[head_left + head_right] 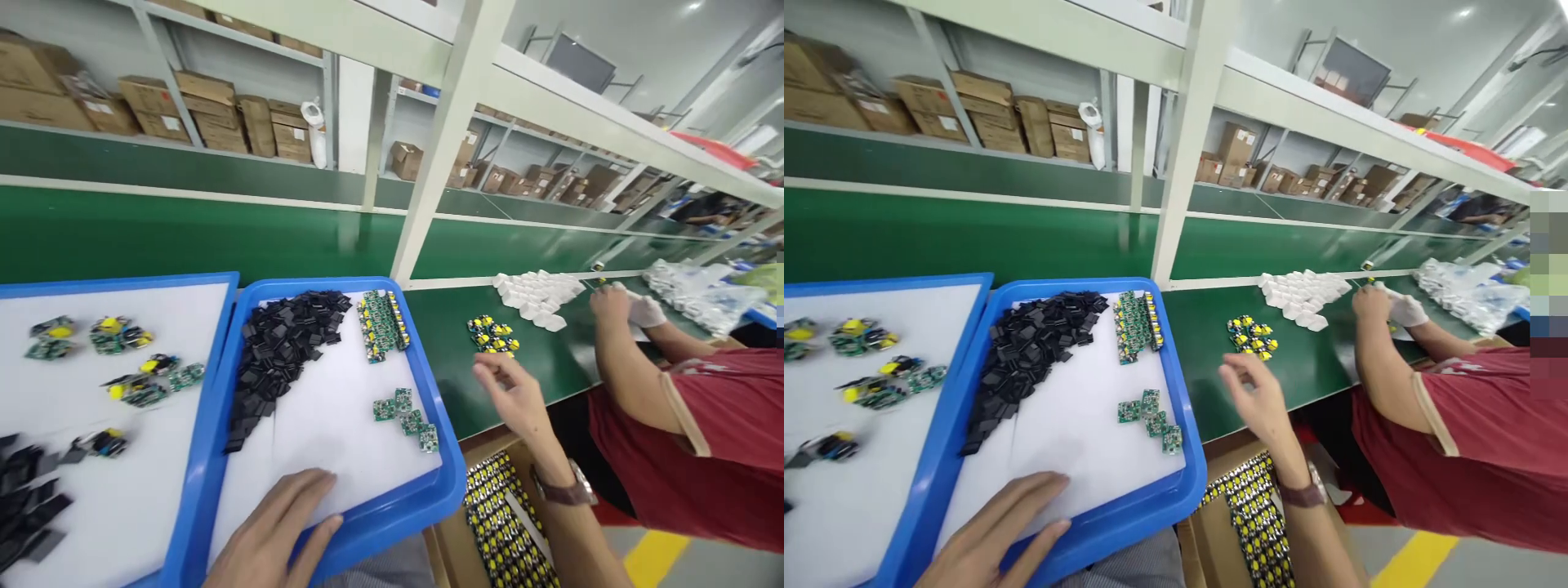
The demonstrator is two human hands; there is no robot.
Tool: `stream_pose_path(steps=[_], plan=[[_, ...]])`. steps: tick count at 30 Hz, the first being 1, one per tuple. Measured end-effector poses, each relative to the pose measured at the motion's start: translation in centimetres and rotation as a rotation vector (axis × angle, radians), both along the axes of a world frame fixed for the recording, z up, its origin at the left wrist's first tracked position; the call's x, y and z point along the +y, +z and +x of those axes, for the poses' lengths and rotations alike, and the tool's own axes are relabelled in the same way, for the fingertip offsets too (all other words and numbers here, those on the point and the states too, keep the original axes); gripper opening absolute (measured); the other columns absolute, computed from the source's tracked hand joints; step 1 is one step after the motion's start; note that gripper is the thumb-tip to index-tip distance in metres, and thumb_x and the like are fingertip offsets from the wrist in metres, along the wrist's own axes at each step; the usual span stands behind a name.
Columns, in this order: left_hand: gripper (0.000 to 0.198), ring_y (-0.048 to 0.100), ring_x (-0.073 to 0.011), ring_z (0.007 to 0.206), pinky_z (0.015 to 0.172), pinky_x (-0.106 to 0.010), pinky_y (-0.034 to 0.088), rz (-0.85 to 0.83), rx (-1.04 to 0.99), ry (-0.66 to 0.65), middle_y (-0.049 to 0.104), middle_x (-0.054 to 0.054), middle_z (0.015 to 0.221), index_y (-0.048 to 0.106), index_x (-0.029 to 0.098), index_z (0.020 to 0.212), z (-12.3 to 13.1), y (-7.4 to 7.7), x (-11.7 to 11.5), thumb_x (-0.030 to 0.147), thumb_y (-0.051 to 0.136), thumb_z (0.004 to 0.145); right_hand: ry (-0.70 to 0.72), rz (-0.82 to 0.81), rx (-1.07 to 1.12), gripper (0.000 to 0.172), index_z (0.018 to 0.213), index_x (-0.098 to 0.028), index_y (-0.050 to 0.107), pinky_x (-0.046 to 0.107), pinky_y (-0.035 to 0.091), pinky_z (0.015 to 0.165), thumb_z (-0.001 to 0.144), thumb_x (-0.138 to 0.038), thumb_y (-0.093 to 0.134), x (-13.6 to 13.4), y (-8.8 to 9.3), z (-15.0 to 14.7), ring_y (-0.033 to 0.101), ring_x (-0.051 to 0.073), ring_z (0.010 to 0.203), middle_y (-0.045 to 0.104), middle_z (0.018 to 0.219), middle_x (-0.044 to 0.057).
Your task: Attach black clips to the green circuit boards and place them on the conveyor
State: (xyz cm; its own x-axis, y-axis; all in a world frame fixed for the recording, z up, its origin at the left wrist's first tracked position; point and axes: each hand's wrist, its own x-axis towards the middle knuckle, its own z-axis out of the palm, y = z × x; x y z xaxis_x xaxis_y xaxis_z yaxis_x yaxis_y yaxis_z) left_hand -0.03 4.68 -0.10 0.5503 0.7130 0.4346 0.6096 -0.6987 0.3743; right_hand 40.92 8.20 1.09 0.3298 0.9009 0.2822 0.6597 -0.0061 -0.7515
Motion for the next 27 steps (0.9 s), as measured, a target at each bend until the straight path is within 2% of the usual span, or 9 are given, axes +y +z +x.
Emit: stream_pose_path(steps=[2,4,8,10,12,16,19,23,27], plan=[[0.030,0.073,-0.0169,0.111,0.097,-0.028,0.061,0.012,0.003,0.006,0.071,-0.003,0.125,0.064,0.025,0.131,1.5,0.5,0.4,0.037,0.057,0.105,0.341,-0.053,-0.053,0.030,0.116,-0.022,0.074,0.035,0.055,0.096,0.095,-0.044,0.071,-0.4,0.9,-4.1,0.065,0.020,0.106,0.070,0.116,0.006],[0.031,0.071,-0.0199,0.113,0.095,-0.033,0.063,-0.029,0.033,-0.033,0.069,-0.007,0.125,0.061,0.021,0.133,3.1,0.5,0.7,0.029,0.058,0.103,0.627,-0.056,-0.260,0.040,0.134,-0.020,0.064,0.041,0.048,0.111,0.098,-0.036,0.071,-0.1,1.3,-7.6,0.056,0.023,0.127,0.065,0.132,0.008],[0.063,0.066,-0.0283,0.124,0.100,-0.045,0.062,-0.104,0.070,0.034,0.061,-0.014,0.141,0.043,0.016,0.152,5.0,0.3,0.2,0.020,0.068,0.094,0.802,-0.021,-0.518,0.029,0.129,-0.012,0.061,0.054,0.048,0.102,0.100,-0.017,0.062,0.5,1.3,-12.4,0.056,0.031,0.119,0.065,0.122,0.013],[0.074,0.060,-0.0265,0.134,0.107,-0.042,0.058,-0.155,-0.001,0.074,0.053,-0.016,0.151,0.029,0.016,0.162,4.9,0.4,-0.3,0.018,0.065,0.097,0.875,-0.037,-0.362,0.024,0.125,-0.015,0.061,0.050,0.049,0.100,0.101,-0.018,0.060,0.1,1.7,-14.0,0.058,0.028,0.114,0.066,0.117,0.011],[0.066,0.059,-0.0207,0.135,0.110,-0.036,0.056,-0.205,-0.112,0.101,0.054,-0.012,0.148,0.028,0.021,0.161,4.4,0.6,-0.7,0.014,0.056,0.102,0.954,-0.144,-0.161,0.022,0.123,-0.020,0.061,0.044,0.050,0.101,0.103,-0.027,0.062,-0.3,2.3,-15.2,0.060,0.023,0.114,0.067,0.118,0.006],[0.037,0.066,-0.0183,0.110,0.094,-0.037,0.061,-0.184,-0.190,0.157,0.063,-0.006,0.122,0.049,0.024,0.141,2.6,0.6,-1.4,0.011,0.048,0.106,0.917,-0.207,-0.254,0.028,0.112,-0.019,0.066,0.043,0.053,0.095,0.107,-0.044,0.055,1.6,2.3,-16.7,0.066,0.024,0.105,0.070,0.110,0.006],[0.027,0.066,-0.0217,0.098,0.084,-0.042,0.062,-0.123,-0.136,0.156,0.065,-0.006,0.111,0.056,0.018,0.128,1.6,-0.2,-1.7,0.010,0.054,0.102,0.839,-0.102,-0.453,0.029,0.123,-0.012,0.065,0.045,0.054,0.097,0.107,-0.033,0.054,5.6,1.0,-17.9,0.067,0.028,0.109,0.069,0.117,0.012],[0.037,0.066,-0.0261,0.092,0.082,-0.049,0.063,-0.119,-0.060,0.113,0.068,-0.007,0.106,0.056,0.015,0.130,1.2,-1.4,-1.9,0.008,0.062,0.094,0.771,-0.102,-0.578,0.030,0.129,-0.011,0.066,0.044,0.056,0.084,0.104,-0.022,0.053,10.4,-0.4,-19.8,0.069,0.029,0.099,0.064,0.124,0.016],[0.047,0.067,-0.0265,0.097,0.079,-0.045,0.064,-0.150,-0.084,0.151,0.067,-0.009,0.113,0.054,0.015,0.138,1.0,-2.4,-2.1,0.008,0.065,0.092,0.780,-0.096,-0.641,0.024,0.102,-0.013,0.072,0.036,0.052,0.069,0.104,-0.018,0.049,11.4,-0.4,-20.7,0.066,0.023,0.082,0.064,0.111,0.013]])
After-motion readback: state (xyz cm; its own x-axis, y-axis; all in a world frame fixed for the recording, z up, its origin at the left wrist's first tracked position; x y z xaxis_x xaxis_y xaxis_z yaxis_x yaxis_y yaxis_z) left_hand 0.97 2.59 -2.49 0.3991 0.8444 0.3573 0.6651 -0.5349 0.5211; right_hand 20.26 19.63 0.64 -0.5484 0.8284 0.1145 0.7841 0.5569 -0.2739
